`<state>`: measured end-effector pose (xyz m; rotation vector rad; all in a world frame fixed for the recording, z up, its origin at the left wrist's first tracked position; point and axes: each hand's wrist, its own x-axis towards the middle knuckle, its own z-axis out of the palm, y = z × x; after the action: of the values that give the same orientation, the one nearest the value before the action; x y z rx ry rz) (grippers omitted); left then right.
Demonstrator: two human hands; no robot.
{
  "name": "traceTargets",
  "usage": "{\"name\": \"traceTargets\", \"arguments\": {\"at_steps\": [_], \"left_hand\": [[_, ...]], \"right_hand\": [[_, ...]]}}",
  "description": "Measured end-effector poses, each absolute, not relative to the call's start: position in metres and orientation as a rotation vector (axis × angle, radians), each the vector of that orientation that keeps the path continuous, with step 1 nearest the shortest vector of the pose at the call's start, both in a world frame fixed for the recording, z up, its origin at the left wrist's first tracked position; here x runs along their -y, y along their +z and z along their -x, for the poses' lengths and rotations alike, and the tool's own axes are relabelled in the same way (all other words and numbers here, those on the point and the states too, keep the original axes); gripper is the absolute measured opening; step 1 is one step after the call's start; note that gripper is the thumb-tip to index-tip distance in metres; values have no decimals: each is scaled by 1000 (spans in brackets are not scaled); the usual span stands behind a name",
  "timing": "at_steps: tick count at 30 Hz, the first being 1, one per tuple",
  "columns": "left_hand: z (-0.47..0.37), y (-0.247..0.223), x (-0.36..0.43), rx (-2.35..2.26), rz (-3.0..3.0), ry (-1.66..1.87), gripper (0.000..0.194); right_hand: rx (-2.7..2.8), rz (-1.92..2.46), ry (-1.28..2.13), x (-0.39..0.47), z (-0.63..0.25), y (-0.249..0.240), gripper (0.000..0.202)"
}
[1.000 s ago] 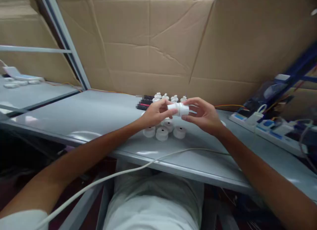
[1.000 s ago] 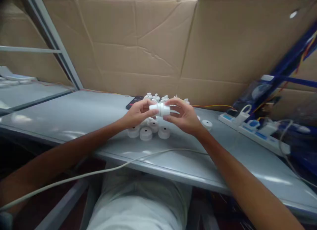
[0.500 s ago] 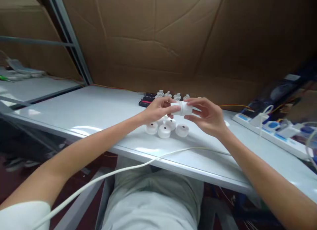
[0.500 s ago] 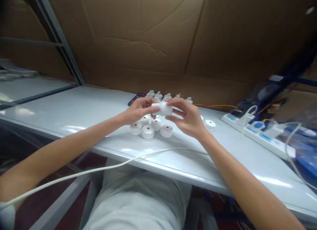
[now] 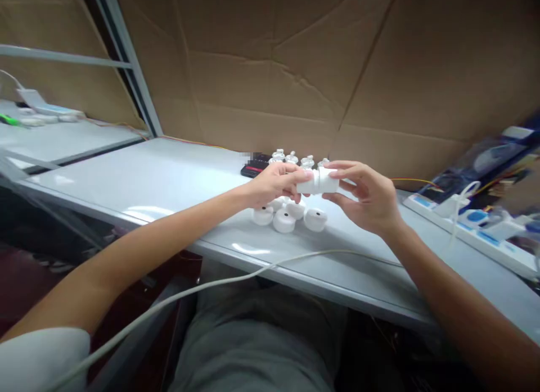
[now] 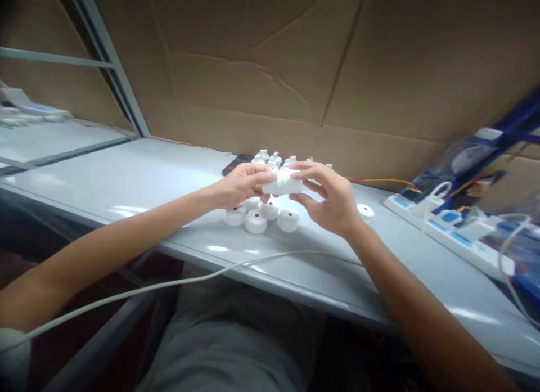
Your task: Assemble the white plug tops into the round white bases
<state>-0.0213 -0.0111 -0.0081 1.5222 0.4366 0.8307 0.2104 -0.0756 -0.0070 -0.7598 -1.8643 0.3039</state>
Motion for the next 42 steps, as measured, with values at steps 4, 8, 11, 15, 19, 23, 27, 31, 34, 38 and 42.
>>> {"name": "traceTargets", "arguments": {"at_steps": [4,8,11,15,19,23,27,31,34,38,42], "left_hand": [[21,-10,9,-426,-1509,836,48],[22,-10,9,-427,-1512,842,53],[23,-11,8,-434,-1536,838,51],[23,-11,8,-442,-1562,844,49],[24,-11,9,-445,-1629,875,52],[26,-11,8,-446,-1776,915,54],[28,-15,6,-392,-1889,984,55],[28,-18,9,-376,-1995,1058,52],[27,-20,14,-370,-2047,1101,47],[24,-18,15,-358,-1990,1136,45],[23,-16,13,-397,-1900,1101,46]], "right_hand": [[1853,789,321,75,-211,-8,29],[1873,777,323,76,-211,-8,28],[1872,795,319,77,-210,-8,29],[1893,831,295,77,-209,-9,28],[1859,799,361,77,-208,-11,33],[1803,807,470,76,-207,-12,39],[1736,925,503,75,-205,-12,44],[1655,1019,708,72,-202,-13,49],[1545,1150,970,71,-199,-12,56],[1560,1181,1064,70,-203,-6,64],[1726,1009,744,73,-206,-2,56]]}}
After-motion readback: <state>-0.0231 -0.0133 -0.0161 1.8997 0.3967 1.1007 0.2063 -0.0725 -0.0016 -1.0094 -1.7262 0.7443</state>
